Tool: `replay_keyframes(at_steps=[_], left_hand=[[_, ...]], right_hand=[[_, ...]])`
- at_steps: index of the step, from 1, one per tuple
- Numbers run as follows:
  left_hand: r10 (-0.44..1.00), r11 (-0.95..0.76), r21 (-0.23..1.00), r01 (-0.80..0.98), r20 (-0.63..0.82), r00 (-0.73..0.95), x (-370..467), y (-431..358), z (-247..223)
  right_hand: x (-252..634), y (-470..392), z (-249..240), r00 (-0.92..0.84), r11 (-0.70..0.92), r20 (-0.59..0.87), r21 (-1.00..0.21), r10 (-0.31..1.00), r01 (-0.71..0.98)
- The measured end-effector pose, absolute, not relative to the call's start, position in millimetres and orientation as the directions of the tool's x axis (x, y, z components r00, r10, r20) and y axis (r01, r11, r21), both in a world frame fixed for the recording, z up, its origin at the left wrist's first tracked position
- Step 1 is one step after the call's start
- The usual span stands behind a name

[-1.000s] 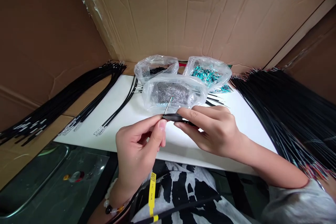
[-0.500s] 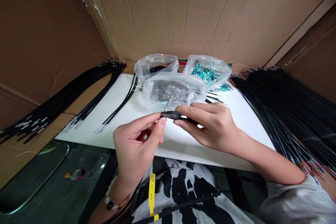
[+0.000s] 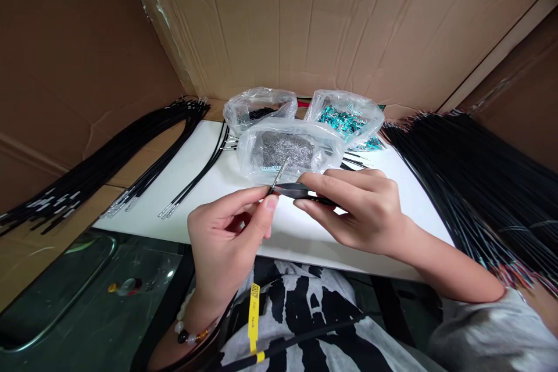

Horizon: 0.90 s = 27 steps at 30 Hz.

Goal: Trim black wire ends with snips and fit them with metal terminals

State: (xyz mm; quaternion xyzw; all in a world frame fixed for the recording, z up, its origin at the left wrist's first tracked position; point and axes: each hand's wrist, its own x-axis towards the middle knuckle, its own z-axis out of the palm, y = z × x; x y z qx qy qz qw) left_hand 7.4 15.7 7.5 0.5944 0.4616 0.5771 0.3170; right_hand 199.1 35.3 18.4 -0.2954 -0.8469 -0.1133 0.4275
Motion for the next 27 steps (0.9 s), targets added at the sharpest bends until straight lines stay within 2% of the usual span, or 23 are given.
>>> replay_keyframes(at_steps=[5, 11, 14, 20, 27], left_hand=[[0.926, -0.353, 0.916, 0.189, 0.372, -0.072, 8, 14, 10], [0.965, -0.163, 0.983, -0.083, 0.176, 0.193, -1, 18, 8], [0.954, -0.126, 0.978, -0.168, 0.166, 0.250, -7, 20, 2], [0.947, -0.108, 0.976, -0.190, 0.159, 0.280, -9, 23, -2], [0.915, 0.006, 0.958, -0.287, 0.110, 0.387, -4, 20, 2]], right_hand=[[197, 37, 15, -0.459, 0.801, 0.785, -0.077, 0.416, 0.594], [202, 36, 26, -0.413, 0.802, 0.813, -0.107, 0.411, 0.588], [205, 36, 30, -0.399, 0.799, 0.820, -0.114, 0.411, 0.590], [207, 38, 29, -0.452, 0.821, 0.797, -0.095, 0.402, 0.563], [202, 44, 19, -0.506, 0.854, 0.782, -0.063, 0.364, 0.517]])
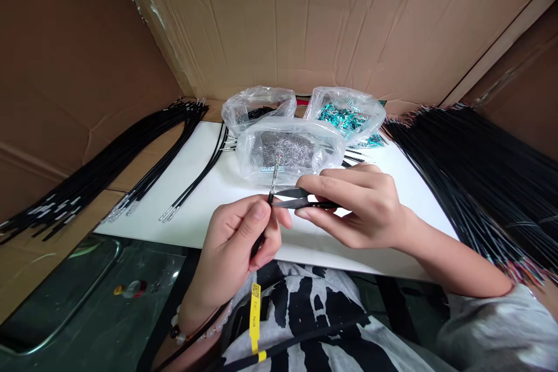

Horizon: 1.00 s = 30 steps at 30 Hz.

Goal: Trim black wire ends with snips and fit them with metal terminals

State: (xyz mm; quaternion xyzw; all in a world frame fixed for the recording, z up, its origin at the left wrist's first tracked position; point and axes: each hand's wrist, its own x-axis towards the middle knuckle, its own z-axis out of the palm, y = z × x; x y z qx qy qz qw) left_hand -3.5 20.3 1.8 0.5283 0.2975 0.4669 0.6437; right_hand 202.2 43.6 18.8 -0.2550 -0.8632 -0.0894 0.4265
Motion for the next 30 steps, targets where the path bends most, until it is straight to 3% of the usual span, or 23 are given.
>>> replay_keyframes(at_steps=[11, 20, 30], left_hand=[[0.904, -0.007, 0.973, -0.229, 0.104, 0.414, -1, 16, 7], [0.869, 0.058, 0.933, -0.354, 0.127, 0.478, -4, 19, 6], [0.861, 0.051, 0.942, -0.331, 0.126, 0.492, -6, 18, 4]], right_hand=[[206, 43, 20, -0.506, 0.853, 0.791, -0.037, 0.343, 0.520], [206, 40, 27, -0.503, 0.850, 0.779, -0.070, 0.374, 0.523], [200, 48, 16, -0.485, 0.885, 0.810, -0.085, 0.329, 0.458]])
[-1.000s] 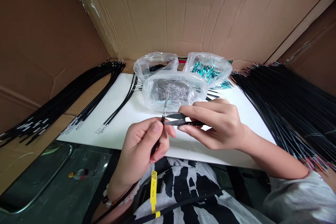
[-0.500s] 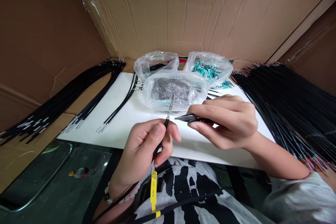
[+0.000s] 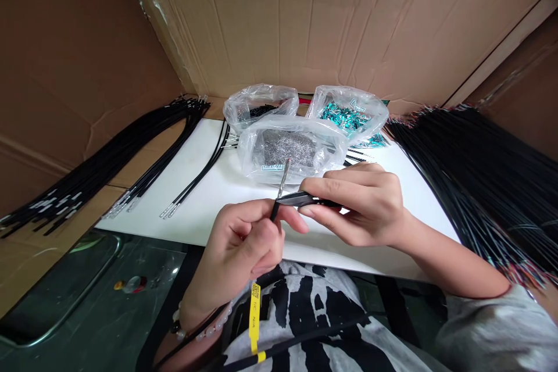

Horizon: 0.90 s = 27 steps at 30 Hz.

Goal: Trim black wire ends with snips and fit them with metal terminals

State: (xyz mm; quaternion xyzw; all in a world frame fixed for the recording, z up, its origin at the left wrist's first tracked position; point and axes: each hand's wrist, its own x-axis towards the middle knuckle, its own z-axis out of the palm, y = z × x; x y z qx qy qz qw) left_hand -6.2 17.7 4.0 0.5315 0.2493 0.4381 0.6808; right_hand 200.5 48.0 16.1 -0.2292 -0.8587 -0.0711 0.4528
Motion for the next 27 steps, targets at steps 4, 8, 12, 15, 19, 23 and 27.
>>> replay_keyframes(at_steps=[4, 8, 12, 15, 19, 23, 27], left_hand=[[0.857, 0.088, 0.942, -0.324, 0.095, 0.507, -7.0, 17.7, 5.8], [0.864, 0.116, 0.928, -0.354, 0.082, 0.497, -5.7, 17.2, 7.8], [0.868, 0.137, 0.923, -0.360, 0.064, 0.493, -3.6, 16.6, 7.8], [0.867, 0.135, 0.922, -0.362, 0.067, 0.495, -2.6, 16.4, 7.9], [0.838, 0.157, 0.914, -0.375, 0.078, 0.540, -2.4, 17.8, 9.0], [0.768, 0.269, 0.837, -0.476, 0.111, 0.631, -2.1, 20.6, 6.8], [0.683, 0.420, 0.720, -0.553, 0.151, 0.715, -2.0, 23.5, 2.8]], right_hand=[[202.4, 47.4, 18.3, -0.490, 0.877, 0.813, -0.050, 0.314, 0.478], [202.6, 45.5, 20.8, -0.492, 0.863, 0.805, -0.049, 0.332, 0.503], [200.2, 45.4, 18.8, -0.495, 0.870, 0.803, -0.058, 0.332, 0.490], [198.9, 46.6, 15.7, -0.489, 0.868, 0.811, -0.047, 0.322, 0.494], [198.7, 48.2, 13.5, -0.485, 0.869, 0.818, -0.037, 0.310, 0.493], [199.8, 48.6, 14.0, -0.476, 0.868, 0.824, -0.036, 0.306, 0.495], [201.0, 48.2, 15.4, -0.469, 0.876, 0.832, -0.039, 0.295, 0.481]])
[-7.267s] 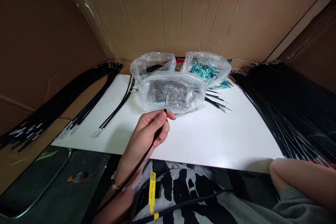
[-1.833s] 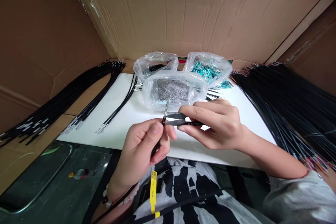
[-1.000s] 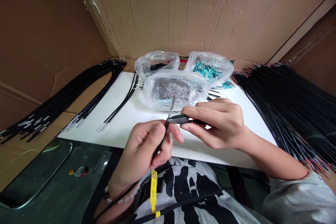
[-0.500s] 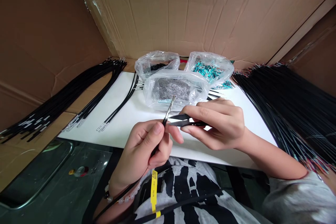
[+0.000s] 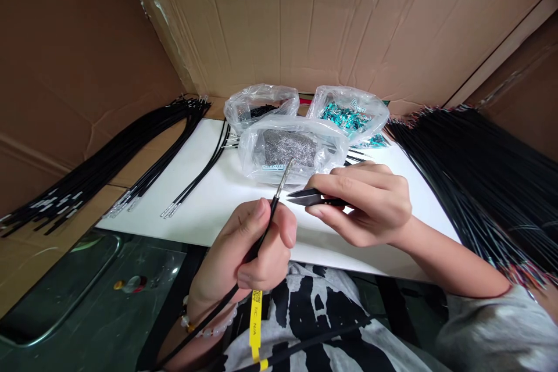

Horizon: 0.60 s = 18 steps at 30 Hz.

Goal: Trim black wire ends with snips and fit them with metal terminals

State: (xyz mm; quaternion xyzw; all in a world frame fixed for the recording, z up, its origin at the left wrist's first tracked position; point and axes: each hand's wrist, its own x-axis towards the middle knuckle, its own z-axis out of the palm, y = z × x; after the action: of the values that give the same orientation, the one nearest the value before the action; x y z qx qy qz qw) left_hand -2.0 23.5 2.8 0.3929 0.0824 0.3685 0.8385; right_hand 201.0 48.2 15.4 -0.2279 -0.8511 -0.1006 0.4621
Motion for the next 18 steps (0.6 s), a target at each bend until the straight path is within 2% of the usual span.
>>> replay_keyframes(at_steps=[5, 10, 18], left_hand=[[0.626, 0.518, 0.638, -0.570, 0.172, 0.761, -2.1, 23.3, 2.6], [0.624, 0.550, 0.613, -0.566, 0.148, 0.767, -1.1, 19.6, 2.7], [0.587, 0.571, 0.587, -0.574, 0.198, 0.785, -0.9, 23.0, -0.9]], right_hand=[[200.0, 47.7, 14.3, -0.482, 0.873, 0.829, -0.016, 0.284, 0.487], [199.9, 47.9, 12.5, -0.481, 0.878, 0.830, -0.022, 0.282, 0.478], [202.0, 46.7, 15.7, -0.495, 0.876, 0.821, -0.014, 0.285, 0.482]])
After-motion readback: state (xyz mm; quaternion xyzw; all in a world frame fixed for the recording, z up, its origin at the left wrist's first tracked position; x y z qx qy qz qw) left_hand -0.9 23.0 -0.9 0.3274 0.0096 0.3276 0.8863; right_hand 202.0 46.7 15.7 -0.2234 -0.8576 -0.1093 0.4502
